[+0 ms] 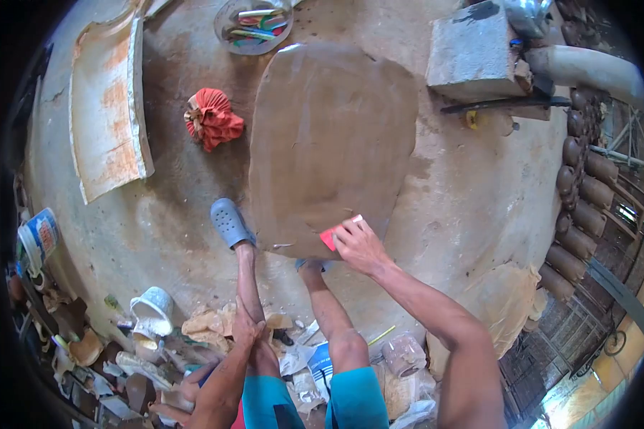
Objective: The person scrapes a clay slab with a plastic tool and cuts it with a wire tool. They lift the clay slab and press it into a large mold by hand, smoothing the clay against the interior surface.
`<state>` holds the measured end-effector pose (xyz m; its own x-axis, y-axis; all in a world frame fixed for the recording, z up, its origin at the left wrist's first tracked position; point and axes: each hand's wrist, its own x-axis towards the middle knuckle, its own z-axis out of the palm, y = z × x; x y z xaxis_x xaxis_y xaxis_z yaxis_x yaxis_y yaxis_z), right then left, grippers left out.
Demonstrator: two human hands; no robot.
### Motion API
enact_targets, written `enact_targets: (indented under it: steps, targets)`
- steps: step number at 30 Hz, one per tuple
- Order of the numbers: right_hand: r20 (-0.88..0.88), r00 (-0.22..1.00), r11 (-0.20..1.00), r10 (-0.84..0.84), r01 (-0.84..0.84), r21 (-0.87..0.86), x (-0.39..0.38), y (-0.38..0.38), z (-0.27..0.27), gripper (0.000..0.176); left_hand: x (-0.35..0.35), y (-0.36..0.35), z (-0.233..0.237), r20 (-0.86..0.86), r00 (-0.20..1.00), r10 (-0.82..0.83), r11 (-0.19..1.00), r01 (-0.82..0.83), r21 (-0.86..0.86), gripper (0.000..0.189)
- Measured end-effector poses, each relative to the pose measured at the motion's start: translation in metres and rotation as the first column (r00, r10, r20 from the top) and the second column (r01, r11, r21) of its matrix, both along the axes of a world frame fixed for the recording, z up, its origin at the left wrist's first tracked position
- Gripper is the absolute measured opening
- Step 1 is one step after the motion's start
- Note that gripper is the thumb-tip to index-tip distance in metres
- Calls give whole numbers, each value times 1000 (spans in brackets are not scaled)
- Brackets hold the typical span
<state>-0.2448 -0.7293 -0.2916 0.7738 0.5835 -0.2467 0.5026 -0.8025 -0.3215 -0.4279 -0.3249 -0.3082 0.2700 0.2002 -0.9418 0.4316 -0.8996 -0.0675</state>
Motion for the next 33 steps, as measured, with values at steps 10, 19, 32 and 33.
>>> enact_targets:
  steps: [10,19,32,33]
  targets:
    - [282,809,836,-515,547,-43,116,-26,-28,25,-4,-3,-5,43,999,-28,999,27,28,127]
    - [-57,848,846,-526,529,63,-55,29,3,26,1,-4,1,37,999,-31,999,30,20,128]
    - [109,195,203,-975,976,74,-2,180,-37,18,17,27,-8,-14,1000,15,1000,-15,-24,136]
    - [111,186,195,-976,978,72,4,196,-39,18,21,31,-7,-59,998,-2,1000,1,-22,137]
